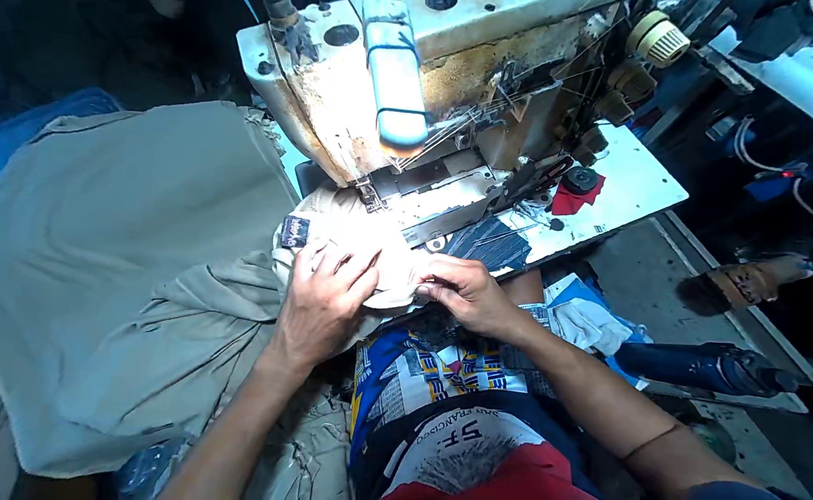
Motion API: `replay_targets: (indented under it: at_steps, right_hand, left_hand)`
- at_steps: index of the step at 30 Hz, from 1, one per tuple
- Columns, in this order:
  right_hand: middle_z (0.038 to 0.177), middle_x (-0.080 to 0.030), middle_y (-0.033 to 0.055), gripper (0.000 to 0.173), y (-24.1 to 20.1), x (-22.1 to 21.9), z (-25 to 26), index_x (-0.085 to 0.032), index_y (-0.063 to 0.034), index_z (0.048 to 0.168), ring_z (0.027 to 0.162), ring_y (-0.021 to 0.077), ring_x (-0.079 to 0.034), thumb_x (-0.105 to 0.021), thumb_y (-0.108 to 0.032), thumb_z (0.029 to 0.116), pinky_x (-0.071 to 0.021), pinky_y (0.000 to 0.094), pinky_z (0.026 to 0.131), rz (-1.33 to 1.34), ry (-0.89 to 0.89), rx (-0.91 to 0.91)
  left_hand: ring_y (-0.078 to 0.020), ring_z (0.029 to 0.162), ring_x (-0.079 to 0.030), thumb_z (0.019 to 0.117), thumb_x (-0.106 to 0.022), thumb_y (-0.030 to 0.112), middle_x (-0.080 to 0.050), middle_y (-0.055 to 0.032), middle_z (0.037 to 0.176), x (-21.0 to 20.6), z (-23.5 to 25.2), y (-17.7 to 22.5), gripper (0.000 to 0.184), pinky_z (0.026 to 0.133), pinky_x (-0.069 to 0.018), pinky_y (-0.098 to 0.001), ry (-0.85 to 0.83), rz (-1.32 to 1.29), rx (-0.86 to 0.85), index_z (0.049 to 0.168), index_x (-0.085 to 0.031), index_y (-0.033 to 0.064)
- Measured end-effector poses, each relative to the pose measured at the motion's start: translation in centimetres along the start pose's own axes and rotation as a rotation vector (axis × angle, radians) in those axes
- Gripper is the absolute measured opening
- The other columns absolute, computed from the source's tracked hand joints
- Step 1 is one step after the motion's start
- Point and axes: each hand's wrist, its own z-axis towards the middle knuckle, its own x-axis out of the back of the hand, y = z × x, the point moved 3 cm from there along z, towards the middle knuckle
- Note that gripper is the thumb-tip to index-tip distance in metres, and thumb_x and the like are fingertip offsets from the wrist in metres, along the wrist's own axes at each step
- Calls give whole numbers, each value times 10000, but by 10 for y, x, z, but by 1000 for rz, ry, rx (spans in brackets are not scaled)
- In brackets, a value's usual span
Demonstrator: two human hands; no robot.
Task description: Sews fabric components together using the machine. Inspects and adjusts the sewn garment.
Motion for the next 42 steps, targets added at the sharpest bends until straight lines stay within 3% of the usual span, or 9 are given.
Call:
replay_targets:
  at_steps: [3,12,25,28,30,33,37,40,42]
  right_hand:
    - [988,-702,60,123,3,-2,-4,-728,-8,1018,867,101,-664,-612,-48,1012,-584,266,773,49,19,-14]
    - [972,-707,56,90,7,0,0,-730,-18,1000,820,106,-663,-645,-44,986,-584,275,732,130,122,-104]
    - [864,-666,59,51,15,-9,52,-697,-22,1012,662,112,-587,-669,-47,977,-518,267,576,104,213,-79]
    - [883,-655,65,60,18,-8,57,-691,-24,1027,669,117,-580,-654,-43,983,-513,268,574,101,208,-72]
    - [913,-670,69,81,18,-7,57,-693,-23,1054,708,121,-610,-652,-36,986,-544,272,609,84,196,-62]
    - [940,-674,70,93,15,-5,56,-690,-21,1070,744,118,-631,-647,-29,987,-566,268,644,29,173,-52]
    - [956,-714,63,117,-1,4,62,-722,-16,1071,822,98,-672,-640,-23,987,-587,271,755,-88,7,32]
    - [1013,-714,57,142,-14,6,53,-746,-18,1076,932,99,-675,-655,-23,967,-587,289,858,-124,-186,149]
    - [1008,-693,56,124,-18,3,40,-740,-21,1057,917,104,-668,-653,-21,969,-593,290,820,-134,-232,180]
  left_hand:
    - [-320,1178,-617,955,-588,100,-694,-61,1280,10,4,5,152,1092,-364,-597,-33,42,22,972,-738,105]
    - [-334,1129,-636,910,-601,85,-705,-85,1219,19,18,-4,122,1073,-367,-623,-53,38,10,935,-721,88]
    - [-365,1148,-638,906,-543,-7,-698,-118,1251,20,41,-64,244,1099,-366,-614,-122,24,-52,1054,-732,35]
    - [-372,1132,-634,851,-637,108,-692,-121,1227,33,40,-75,407,1066,-387,-634,-200,-22,-23,1254,-689,72]
    - [-354,1031,-653,887,-692,409,-708,-93,1134,51,34,-84,529,983,-430,-636,-297,-20,63,1337,-648,134]
    - [-320,915,-645,869,-608,657,-661,-68,932,77,27,-94,561,850,-463,-604,-330,-7,76,1023,-697,125]
    - [-258,1141,-642,890,-664,365,-701,-40,1104,104,28,-59,256,1070,-466,-542,-183,-264,-21,828,-701,119]
    - [-126,999,-684,891,-658,253,-725,19,1025,93,23,-23,132,868,-582,-371,-151,-466,-66,838,-719,150]
    - [-48,797,-658,916,-650,244,-702,52,885,78,20,-8,128,688,-563,-277,-154,-545,-66,881,-726,148]
